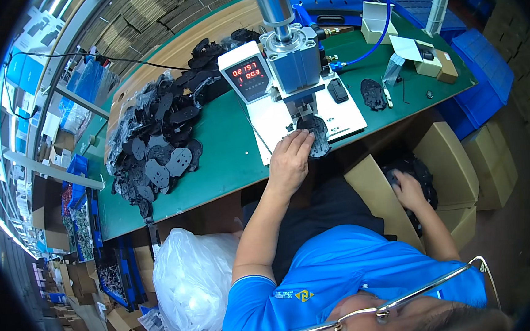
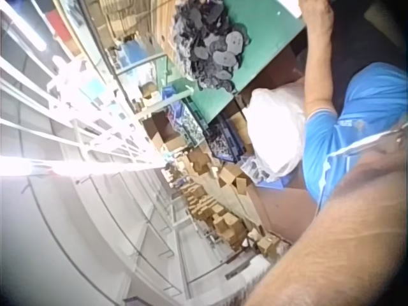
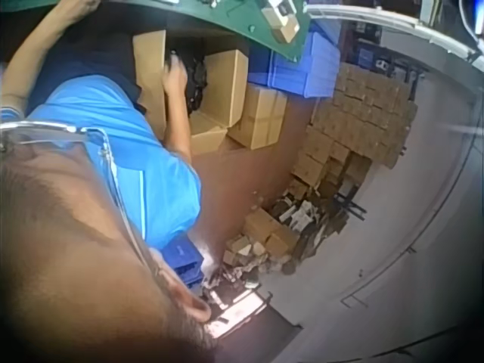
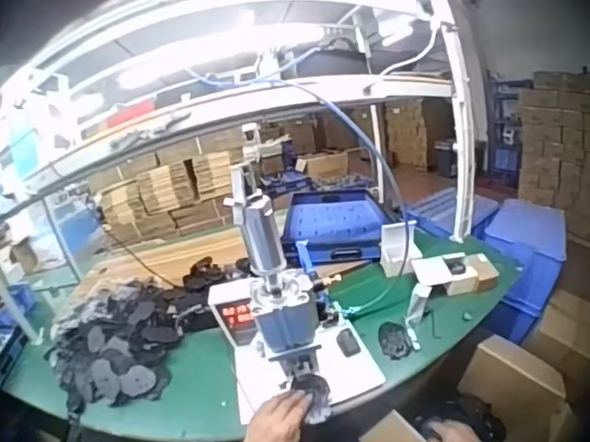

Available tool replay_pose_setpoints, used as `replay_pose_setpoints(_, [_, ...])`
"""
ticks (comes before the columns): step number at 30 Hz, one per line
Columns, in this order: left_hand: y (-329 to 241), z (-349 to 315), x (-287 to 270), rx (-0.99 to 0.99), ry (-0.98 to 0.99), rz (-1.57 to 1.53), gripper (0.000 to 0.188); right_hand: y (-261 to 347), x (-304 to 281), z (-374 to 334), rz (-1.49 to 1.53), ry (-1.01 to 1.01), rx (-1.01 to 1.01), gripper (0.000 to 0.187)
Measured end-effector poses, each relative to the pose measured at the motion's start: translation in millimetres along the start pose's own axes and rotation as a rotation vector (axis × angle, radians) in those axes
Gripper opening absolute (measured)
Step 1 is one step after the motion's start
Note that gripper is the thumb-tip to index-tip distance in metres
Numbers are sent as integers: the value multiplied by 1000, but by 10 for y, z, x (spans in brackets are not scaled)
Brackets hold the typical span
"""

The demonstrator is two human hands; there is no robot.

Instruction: The person repeatedly takes plastic parts from the table, inserts them into a press machine to press them, and places the finished parts into a box by hand.

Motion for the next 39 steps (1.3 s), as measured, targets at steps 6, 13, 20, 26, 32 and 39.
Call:
replay_pose_setpoints(6, [-4,23,9,-13,-12,2,55,1972,-855,680,320,-372,-535,49])
replay_pose_setpoints(13, [15,-37,-12,-51,2,-17,58,2716,-682,1034,290,-390,-840,52])
replay_pose_setpoints(20, [-64,-121,-35,-36,75,2,68,2711,-515,1066,275,-450,-842,58])
replay_pose_setpoints(26, [293,-292,-372,-143,47,-19,69,2706,-498,1104,283,-473,-817,59])
replay_pose_setpoints(32, [1970,-941,-1478,-513,-19,664,77,2726,-488,1096,295,-542,-828,57])
replay_pose_setpoints(39, [2850,-1442,-2180,-982,296,897,91,2701,-496,1093,303,-546,-811,56])
Point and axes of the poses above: each hand's wrist, its own z-axis towards the middle knuckle, its own x-axis out of the palm, y = z × x, the point moved 8 cm from there along z, towards the middle knuckle, and after that the axes turned 4 degrees about -y, right-handed, at the moved point
